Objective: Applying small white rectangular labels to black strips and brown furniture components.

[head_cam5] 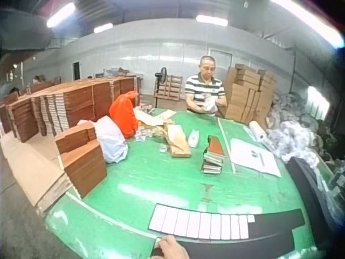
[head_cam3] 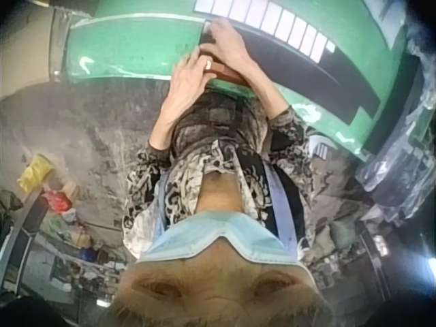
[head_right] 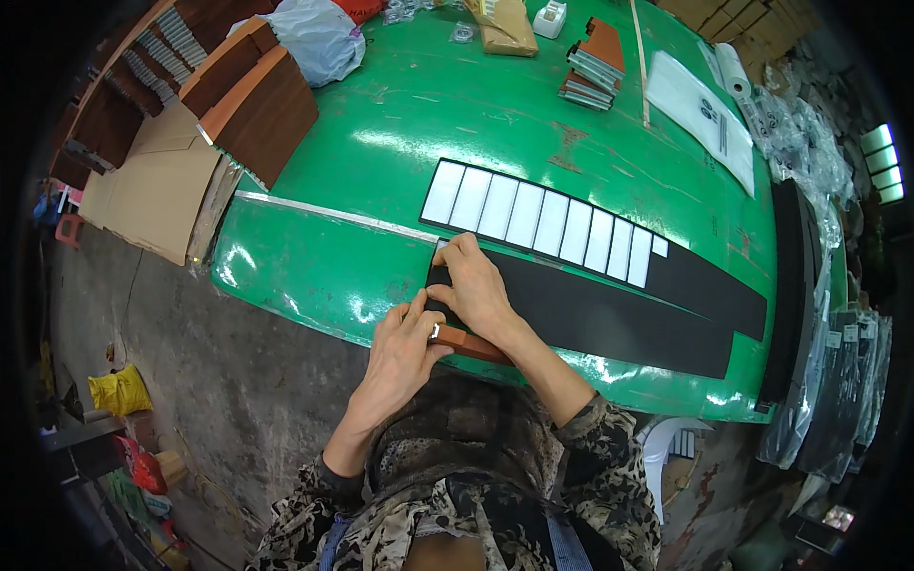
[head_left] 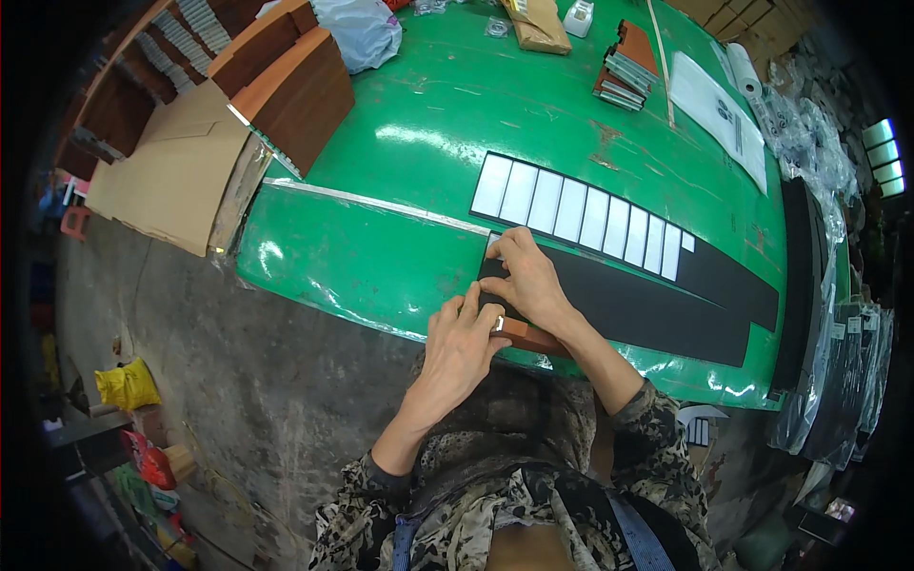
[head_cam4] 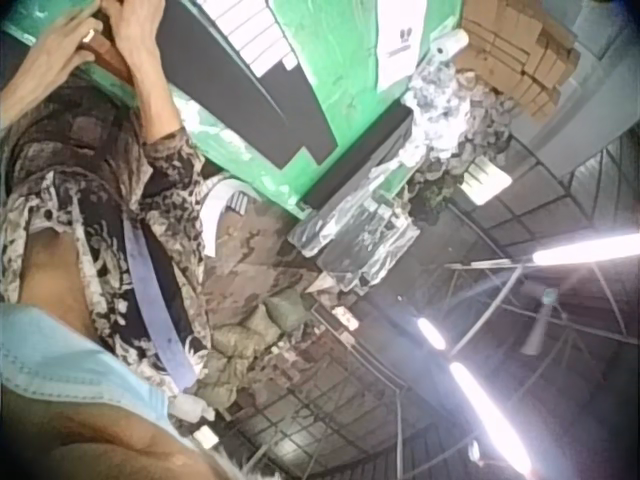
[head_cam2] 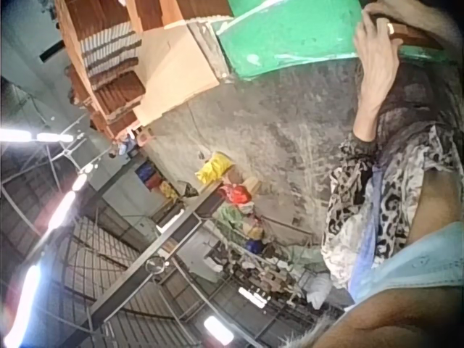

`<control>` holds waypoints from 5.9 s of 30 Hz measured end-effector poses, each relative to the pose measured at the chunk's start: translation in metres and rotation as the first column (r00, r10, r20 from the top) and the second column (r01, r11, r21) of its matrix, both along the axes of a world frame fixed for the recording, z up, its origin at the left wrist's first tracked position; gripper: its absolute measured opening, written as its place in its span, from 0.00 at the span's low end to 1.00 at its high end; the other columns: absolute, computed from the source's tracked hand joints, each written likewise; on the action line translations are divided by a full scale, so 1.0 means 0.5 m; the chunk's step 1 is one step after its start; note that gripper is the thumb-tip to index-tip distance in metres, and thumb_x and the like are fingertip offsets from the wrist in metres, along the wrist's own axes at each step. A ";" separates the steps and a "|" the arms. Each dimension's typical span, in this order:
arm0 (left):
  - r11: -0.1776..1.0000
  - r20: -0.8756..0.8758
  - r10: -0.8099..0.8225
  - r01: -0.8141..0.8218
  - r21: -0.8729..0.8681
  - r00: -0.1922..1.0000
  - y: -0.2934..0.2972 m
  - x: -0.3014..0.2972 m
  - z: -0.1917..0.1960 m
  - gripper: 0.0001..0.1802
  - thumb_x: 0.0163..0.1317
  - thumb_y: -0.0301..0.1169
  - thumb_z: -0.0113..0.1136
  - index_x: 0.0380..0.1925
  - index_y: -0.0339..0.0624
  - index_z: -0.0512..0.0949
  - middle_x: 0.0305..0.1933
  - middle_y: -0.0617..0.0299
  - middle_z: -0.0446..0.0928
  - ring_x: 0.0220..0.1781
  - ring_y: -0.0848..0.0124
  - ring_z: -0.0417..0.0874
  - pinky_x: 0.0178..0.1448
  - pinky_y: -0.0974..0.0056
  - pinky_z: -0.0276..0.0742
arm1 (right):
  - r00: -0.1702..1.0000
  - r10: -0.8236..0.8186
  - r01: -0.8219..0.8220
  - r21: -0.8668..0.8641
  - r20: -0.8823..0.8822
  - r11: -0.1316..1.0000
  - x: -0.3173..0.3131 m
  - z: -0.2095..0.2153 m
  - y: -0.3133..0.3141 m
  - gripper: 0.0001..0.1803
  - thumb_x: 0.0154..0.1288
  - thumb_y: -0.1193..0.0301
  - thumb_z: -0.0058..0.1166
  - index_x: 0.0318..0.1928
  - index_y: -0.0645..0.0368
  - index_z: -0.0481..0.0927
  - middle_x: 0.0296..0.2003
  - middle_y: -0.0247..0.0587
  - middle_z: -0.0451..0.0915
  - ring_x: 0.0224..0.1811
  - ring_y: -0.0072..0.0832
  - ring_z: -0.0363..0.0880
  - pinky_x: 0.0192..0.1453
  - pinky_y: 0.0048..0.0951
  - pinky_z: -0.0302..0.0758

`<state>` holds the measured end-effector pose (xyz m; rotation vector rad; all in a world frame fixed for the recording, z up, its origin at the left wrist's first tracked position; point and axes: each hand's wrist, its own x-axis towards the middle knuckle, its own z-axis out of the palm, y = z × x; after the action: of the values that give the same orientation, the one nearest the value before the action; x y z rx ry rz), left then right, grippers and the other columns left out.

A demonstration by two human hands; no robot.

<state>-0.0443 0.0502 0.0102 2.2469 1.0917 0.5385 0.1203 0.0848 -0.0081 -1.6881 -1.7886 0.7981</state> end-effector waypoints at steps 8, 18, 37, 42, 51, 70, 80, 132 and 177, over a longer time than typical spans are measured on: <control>1.000 -0.002 0.015 -0.015 0.007 1.000 -0.001 0.002 0.001 0.22 0.49 0.27 0.68 0.43 0.39 0.70 0.62 0.38 0.66 0.56 0.45 0.70 0.57 0.49 0.66 | 0.999 0.030 -0.030 -0.015 0.013 0.999 0.005 0.003 0.006 0.21 0.46 0.74 0.67 0.39 0.62 0.72 0.42 0.45 0.67 0.43 0.45 0.74 0.44 0.40 0.74; 1.000 -0.007 0.012 -0.012 -0.008 1.000 -0.006 0.001 0.002 0.22 0.49 0.27 0.67 0.44 0.40 0.69 0.63 0.40 0.66 0.57 0.46 0.70 0.57 0.48 0.65 | 0.999 0.041 -0.040 -0.042 0.018 0.998 0.010 0.006 0.002 0.21 0.46 0.73 0.67 0.39 0.61 0.71 0.41 0.44 0.66 0.40 0.43 0.74 0.42 0.38 0.74; 1.000 -0.020 0.023 -0.023 -0.021 1.000 -0.006 0.002 0.002 0.21 0.50 0.28 0.67 0.44 0.41 0.70 0.62 0.40 0.67 0.56 0.47 0.70 0.56 0.49 0.65 | 0.998 0.054 -0.056 -0.049 -0.032 0.997 0.033 0.014 -0.006 0.14 0.53 0.76 0.62 0.41 0.60 0.78 0.42 0.38 0.69 0.33 0.27 0.72 0.38 0.29 0.73; 0.999 -0.026 0.023 -0.024 -0.027 0.999 -0.006 0.002 0.002 0.21 0.50 0.28 0.67 0.44 0.41 0.70 0.62 0.40 0.68 0.57 0.47 0.70 0.56 0.49 0.65 | 0.995 0.048 -0.057 -0.096 -0.090 0.994 0.039 0.012 -0.005 0.14 0.51 0.75 0.64 0.38 0.59 0.75 0.42 0.38 0.69 0.34 0.30 0.74 0.41 0.31 0.75; 0.999 -0.028 0.024 -0.025 -0.041 0.999 -0.007 0.003 0.007 0.20 0.51 0.27 0.66 0.44 0.41 0.70 0.62 0.40 0.67 0.58 0.47 0.69 0.57 0.48 0.65 | 0.973 0.012 -0.037 -0.107 -0.229 0.994 0.044 0.013 -0.010 0.18 0.50 0.75 0.65 0.42 0.59 0.74 0.40 0.35 0.68 0.34 0.26 0.70 0.40 0.27 0.74; 0.999 0.010 0.037 -0.036 -0.024 0.999 -0.012 -0.001 0.000 0.22 0.50 0.28 0.67 0.45 0.41 0.70 0.61 0.39 0.68 0.59 0.47 0.69 0.57 0.49 0.63 | 0.981 0.051 -0.060 -0.045 -0.185 0.997 0.050 -0.006 -0.009 0.13 0.47 0.79 0.66 0.32 0.60 0.75 0.36 0.34 0.70 0.33 0.24 0.70 0.38 0.25 0.71; 0.999 0.028 0.040 -0.040 0.000 0.999 -0.015 -0.001 0.000 0.23 0.49 0.27 0.68 0.45 0.42 0.70 0.60 0.42 0.69 0.58 0.49 0.69 0.57 0.49 0.64 | 0.990 -0.022 0.012 -0.078 -0.139 0.997 0.041 0.003 -0.009 0.12 0.55 0.74 0.63 0.41 0.61 0.80 0.36 0.35 0.72 0.30 0.21 0.72 0.34 0.25 0.73; 0.857 0.755 0.442 0.020 -0.514 0.484 -0.071 -0.006 0.082 0.12 0.57 0.19 0.62 0.43 0.31 0.77 0.43 0.59 0.80 0.42 0.76 0.78 0.43 0.73 0.75 | 0.982 0.021 0.101 0.619 -0.186 0.779 -0.036 0.160 -0.191 0.11 0.47 0.80 0.67 0.31 0.60 0.78 0.32 0.38 0.83 0.33 0.35 0.79 0.34 0.29 0.77; 0.841 0.229 -0.115 -0.028 0.540 0.967 -0.053 -0.013 0.104 0.18 0.39 0.16 0.66 0.36 0.32 0.77 0.38 0.54 0.79 0.37 0.60 0.80 0.38 0.59 0.71 | 0.928 -0.075 0.073 -0.018 -0.364 0.997 0.000 0.187 -0.195 0.04 0.51 0.77 0.59 0.30 0.63 0.83 0.25 0.40 0.82 0.28 0.31 0.78 0.33 0.30 0.75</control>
<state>-0.0507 0.0239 0.0624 2.5651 0.8192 1.2074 0.1203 -0.0128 0.0852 -1.4830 -1.4601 1.0083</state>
